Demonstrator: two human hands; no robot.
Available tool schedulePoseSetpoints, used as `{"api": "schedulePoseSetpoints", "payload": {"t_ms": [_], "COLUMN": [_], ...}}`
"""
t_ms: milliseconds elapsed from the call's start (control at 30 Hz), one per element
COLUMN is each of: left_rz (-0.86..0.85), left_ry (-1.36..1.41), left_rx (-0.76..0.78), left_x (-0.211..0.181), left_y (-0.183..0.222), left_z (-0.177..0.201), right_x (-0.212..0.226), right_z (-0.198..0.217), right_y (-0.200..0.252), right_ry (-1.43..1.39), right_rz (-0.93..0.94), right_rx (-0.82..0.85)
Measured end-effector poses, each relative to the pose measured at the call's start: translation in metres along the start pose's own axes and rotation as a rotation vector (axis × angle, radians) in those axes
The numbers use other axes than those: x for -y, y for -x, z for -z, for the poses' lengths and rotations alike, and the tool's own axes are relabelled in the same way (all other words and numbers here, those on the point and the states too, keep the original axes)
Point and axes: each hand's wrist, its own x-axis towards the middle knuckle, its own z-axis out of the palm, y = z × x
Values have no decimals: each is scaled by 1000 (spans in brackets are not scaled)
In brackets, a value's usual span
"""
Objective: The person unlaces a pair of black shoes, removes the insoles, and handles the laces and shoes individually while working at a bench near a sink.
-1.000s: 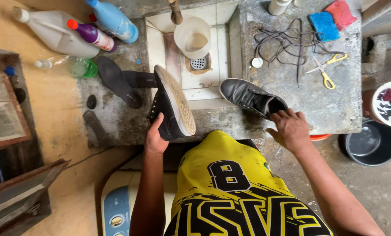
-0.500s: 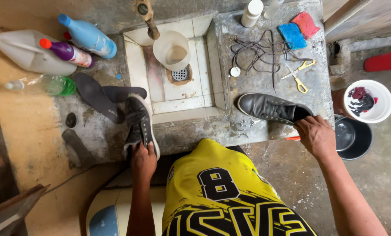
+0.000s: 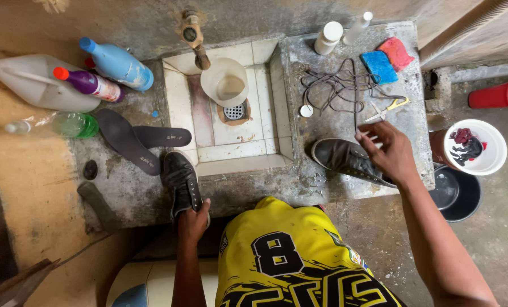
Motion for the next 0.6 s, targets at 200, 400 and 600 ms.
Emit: {"api": "schedulePoseSetpoints", "payload": {"t_ms": [200, 400, 600], "left_rz": [-252, -265, -250], "left_ry": [106, 120, 154], "left_rx": [-240, -316, -344], "left_x": [3, 4, -3], "left_y": [-3, -2, 4], "left_z": [-10, -13, -9], "right_x": [-20, -46, -83], "right_z": [-38, -116, -112], "right_y": [-77, -136, -173], "right_ry": [147, 551, 696], "right_rz": [-3, 443, 356], "right_rx": [118, 155, 324]}}
